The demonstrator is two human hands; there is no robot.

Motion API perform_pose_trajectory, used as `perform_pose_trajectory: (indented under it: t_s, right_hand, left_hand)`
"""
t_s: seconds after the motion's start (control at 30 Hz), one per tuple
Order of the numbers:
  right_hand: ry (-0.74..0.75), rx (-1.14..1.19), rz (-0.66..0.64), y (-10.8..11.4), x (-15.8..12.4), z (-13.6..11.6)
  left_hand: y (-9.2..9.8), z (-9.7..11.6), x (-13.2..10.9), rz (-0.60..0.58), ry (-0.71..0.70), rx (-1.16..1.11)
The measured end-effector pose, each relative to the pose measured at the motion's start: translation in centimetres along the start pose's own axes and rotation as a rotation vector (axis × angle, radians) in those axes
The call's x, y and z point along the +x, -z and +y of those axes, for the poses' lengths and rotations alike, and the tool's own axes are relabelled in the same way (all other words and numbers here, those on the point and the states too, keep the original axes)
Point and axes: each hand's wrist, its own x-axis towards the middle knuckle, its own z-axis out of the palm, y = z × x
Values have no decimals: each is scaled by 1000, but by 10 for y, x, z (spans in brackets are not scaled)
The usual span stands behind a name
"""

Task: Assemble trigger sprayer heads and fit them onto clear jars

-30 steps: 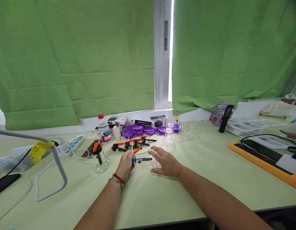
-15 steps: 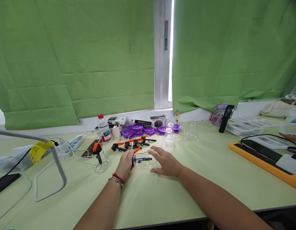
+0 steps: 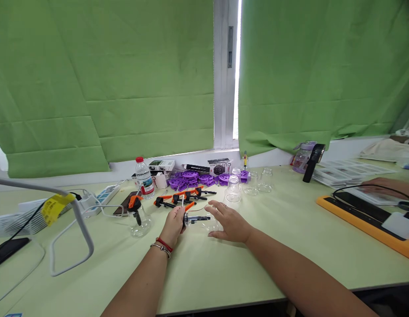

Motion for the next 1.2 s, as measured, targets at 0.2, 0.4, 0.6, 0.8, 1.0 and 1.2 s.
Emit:
perform_pose_trajectory:
  t_s: [0.2,0.4,0.6,0.8,1.0,1.2]
  right_hand:
    - [-9,0,-12,2,1,-1]
    - [-12,6,-13,1,1,-1]
    - [-15,5,-11,2,0,-2]
    - [-9,19,-12,2,0,-2]
    - [-17,19,-22,3,1,-2]
    - [-15,31,-20,3,0,-2]
  left_hand:
    - [0,2,-1,-4,-3,-2]
    - [0,1,0,-16,-10,-1]
    - [0,1,0,-16,-17,5]
    - [-1,1,-1,-14,-23,8]
    - [0,0,0,-12,-17,2]
    - [0,1,0,-20,-18,4]
